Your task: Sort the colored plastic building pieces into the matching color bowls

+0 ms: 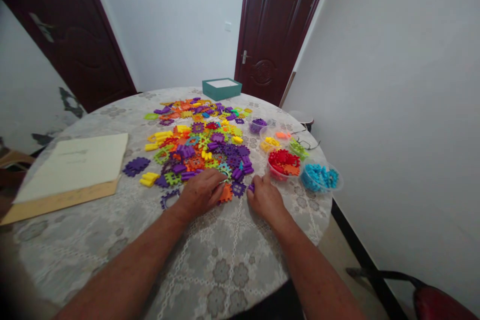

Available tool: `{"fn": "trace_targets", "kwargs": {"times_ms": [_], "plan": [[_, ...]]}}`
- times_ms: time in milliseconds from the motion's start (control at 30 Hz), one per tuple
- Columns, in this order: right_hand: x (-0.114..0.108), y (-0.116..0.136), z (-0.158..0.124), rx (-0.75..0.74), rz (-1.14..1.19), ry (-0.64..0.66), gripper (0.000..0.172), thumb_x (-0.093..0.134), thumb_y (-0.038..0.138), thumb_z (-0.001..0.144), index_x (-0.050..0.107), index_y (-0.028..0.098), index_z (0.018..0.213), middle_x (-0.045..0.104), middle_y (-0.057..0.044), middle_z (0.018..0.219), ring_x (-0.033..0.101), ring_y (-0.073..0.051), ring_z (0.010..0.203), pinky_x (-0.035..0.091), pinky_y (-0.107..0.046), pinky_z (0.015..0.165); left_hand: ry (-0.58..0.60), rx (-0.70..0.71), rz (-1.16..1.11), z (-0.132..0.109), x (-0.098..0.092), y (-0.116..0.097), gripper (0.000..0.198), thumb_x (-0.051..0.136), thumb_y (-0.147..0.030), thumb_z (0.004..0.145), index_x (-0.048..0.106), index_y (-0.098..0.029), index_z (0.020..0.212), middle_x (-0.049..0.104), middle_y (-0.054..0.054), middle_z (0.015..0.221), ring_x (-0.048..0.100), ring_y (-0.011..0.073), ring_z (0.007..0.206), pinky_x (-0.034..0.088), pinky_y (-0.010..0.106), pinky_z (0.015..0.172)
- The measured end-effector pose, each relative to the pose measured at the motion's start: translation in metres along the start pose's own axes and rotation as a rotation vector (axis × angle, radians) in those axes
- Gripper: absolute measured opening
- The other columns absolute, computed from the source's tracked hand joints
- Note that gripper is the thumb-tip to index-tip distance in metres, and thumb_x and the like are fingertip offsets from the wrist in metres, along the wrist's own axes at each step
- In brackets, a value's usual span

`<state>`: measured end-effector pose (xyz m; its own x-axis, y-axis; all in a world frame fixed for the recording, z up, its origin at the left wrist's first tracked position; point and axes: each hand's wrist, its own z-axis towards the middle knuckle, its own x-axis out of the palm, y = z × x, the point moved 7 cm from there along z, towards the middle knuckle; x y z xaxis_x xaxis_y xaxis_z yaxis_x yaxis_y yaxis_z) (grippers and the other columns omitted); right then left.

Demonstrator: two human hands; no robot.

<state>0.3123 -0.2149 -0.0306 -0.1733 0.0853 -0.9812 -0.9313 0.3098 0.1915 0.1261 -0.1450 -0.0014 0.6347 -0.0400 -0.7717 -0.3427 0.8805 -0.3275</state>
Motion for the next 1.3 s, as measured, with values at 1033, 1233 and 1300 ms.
{"fn": "trace_targets", "kwargs": {"times_ms": [1033, 1233, 1300], "plan": [[-0.014, 0.093, 0.014, -0.6, 0.643, -0.328, 0.06, 0.052, 0.016, 0.096, 0.046, 0.024, 0.155, 0.057, -0.011, 0.15, 0.052, -0.02, 0.141, 0.042, -0.042, 0.119, -0.117, -0.466, -0.487, 0.0, 0.0, 0.038, 0.044, 0.055, -0.04, 0.1, 0.059, -0.023, 0.14, 0.064, 0.009, 0.143, 0.06, 0.0246, 0.132, 0.042, 0.044, 0.117], [-0.026, 0.076, 0.021, -0.554, 0.566, -0.369, 0.057, 0.053, 0.016, 0.094, 0.05, 0.022, 0.151, 0.053, -0.011, 0.152, 0.048, -0.021, 0.143, 0.041, -0.039, 0.12, -0.135, -0.54, -0.557, -0.001, -0.004, 0.038, 0.048, 0.057, -0.045, 0.098, 0.057, -0.022, 0.141, 0.071, 0.009, 0.126, 0.07, 0.0239, 0.113, 0.052, 0.042, 0.105], [-0.027, 0.057, 0.032, -0.389, 0.463, -0.376, 0.055, 0.047, 0.012, 0.095, 0.054, 0.021, 0.148, 0.049, -0.011, 0.156, 0.047, -0.021, 0.144, 0.043, -0.038, 0.118, -0.13, -0.614, -0.674, -0.002, 0.0, 0.041, 0.053, 0.056, -0.05, 0.098, 0.054, -0.022, 0.144, 0.075, 0.006, 0.108, 0.075, 0.0219, 0.095, 0.058, 0.04, 0.093]]}}
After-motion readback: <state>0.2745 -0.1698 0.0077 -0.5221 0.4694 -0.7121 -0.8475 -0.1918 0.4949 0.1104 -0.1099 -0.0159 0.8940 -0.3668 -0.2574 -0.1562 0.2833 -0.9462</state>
